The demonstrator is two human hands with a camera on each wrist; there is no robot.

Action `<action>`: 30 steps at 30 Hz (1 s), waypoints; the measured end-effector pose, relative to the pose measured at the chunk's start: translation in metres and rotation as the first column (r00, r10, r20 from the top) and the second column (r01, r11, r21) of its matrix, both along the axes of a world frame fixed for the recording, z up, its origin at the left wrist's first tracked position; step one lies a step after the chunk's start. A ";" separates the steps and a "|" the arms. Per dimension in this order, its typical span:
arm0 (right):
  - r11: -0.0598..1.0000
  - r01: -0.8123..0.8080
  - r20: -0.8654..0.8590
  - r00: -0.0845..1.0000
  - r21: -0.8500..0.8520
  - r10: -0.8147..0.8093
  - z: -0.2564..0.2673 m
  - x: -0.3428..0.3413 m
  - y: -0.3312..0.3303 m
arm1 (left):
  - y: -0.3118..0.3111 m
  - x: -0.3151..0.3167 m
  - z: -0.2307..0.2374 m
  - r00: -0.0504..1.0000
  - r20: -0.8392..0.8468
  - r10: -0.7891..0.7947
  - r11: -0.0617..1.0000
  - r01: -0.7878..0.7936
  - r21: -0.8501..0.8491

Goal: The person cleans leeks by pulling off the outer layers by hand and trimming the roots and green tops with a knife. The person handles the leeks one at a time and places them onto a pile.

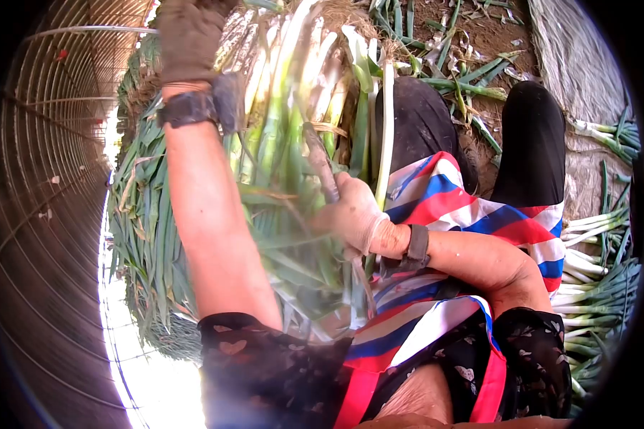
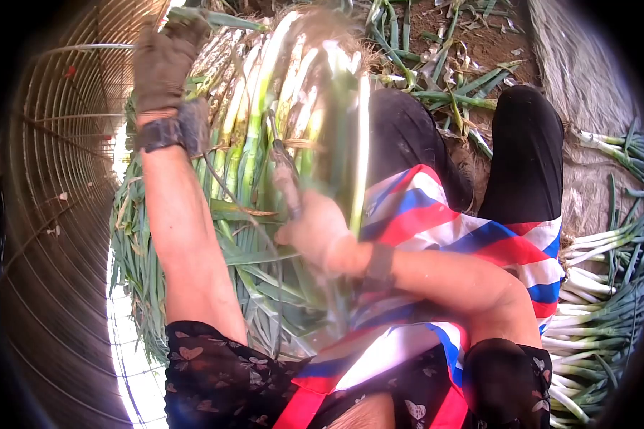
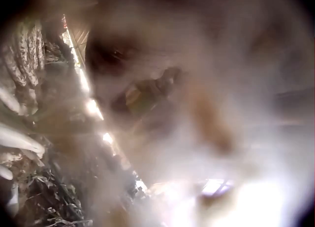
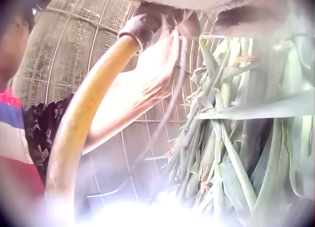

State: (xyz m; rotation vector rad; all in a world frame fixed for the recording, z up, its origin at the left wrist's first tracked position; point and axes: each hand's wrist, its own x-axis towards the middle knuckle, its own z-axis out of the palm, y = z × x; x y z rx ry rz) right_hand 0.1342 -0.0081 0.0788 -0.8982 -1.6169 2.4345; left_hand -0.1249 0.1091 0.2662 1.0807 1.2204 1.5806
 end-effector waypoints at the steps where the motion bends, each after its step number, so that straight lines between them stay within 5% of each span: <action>1: 1.000 -0.015 0.003 1.000 -0.025 0.015 0.002 0.001 0.003 | -0.002 0.012 0.002 0.990 -0.106 -0.095 0.994 0.099 0.041; 2: 0.998 -0.029 0.005 1.000 -0.050 0.030 0.003 0.001 0.006 | -0.005 0.024 0.004 0.962 -0.209 -0.178 0.977 0.198 0.081; 3: 0.993 -0.070 0.003 0.998 -0.095 0.070 0.015 0.005 0.012 | 0.003 0.011 -0.001 0.901 -0.432 -0.044 0.992 0.090 0.087; 4: 0.985 -0.107 -0.019 0.994 -0.136 0.105 0.020 0.008 0.016 | -0.009 -0.001 -0.016 0.620 -0.776 -0.114 0.988 -0.014 -0.156; 5: 0.974 -0.145 -0.042 0.989 -0.175 0.139 0.025 0.011 0.020 | -0.027 0.003 -0.029 0.227 -0.935 -0.272 0.923 -0.212 -0.320; 6: 0.962 -0.181 -0.081 0.982 -0.204 0.168 0.024 0.014 0.025 | -0.044 -0.011 -0.057 -0.344 -0.892 -0.291 0.950 -0.214 -0.228; 7: 0.960 -0.189 -0.082 0.981 -0.208 0.176 0.022 0.013 0.024 | -0.063 -0.030 -0.090 -0.801 -0.557 -0.218 0.975 -0.160 -0.152; 8: 0.957 -0.198 -0.084 0.979 -0.213 0.184 0.020 0.013 0.024 | -0.089 -0.038 -0.122 -0.847 -0.476 -0.238 0.970 -0.230 -0.076; 9: 0.966 -0.178 -0.046 0.984 -0.190 0.172 0.016 0.008 0.018 | -0.111 -0.032 -0.143 -0.881 -0.393 -0.264 0.957 -0.291 0.011; 11: 0.987 -0.133 -0.014 0.991 -0.091 0.132 0.010 0.002 0.015 | -0.134 0.004 -0.150 -0.605 -0.763 -0.227 0.927 -0.375 0.021; 14: 0.997 -0.009 -0.086 0.996 0.080 0.016 0.003 -0.011 0.019 | -0.147 0.020 -0.167 -0.312 -0.950 -0.008 0.870 -0.471 0.148; 17: 0.987 0.147 -0.141 0.980 0.059 -0.138 0.000 -0.035 0.032 | -0.149 0.004 -0.176 -0.541 -0.839 -0.053 0.941 -0.308 0.138; 21: 0.949 0.312 -0.143 0.942 0.053 -0.302 0.000 -0.058 0.058 | -0.134 -0.007 -0.199 -0.324 -0.904 -0.279 0.790 -0.612 -0.025; 22: 0.948 0.318 -0.135 0.940 0.019 -0.313 0.004 -0.060 0.067 | -0.128 0.007 -0.185 -0.144 -0.934 -0.326 0.718 -0.681 -0.146; 27: 0.915 0.361 -0.159 0.929 0.179 -0.335 -0.030 -0.107 0.104 | -0.131 0.004 -0.200 -0.288 -0.931 -0.223 0.770 -0.638 0.013; 30: 0.943 0.319 0.041 0.945 0.089 -0.324 0.006 -0.105 0.118 | -0.126 0.021 -0.193 -0.309 -0.907 -0.287 0.736 -0.677 -0.002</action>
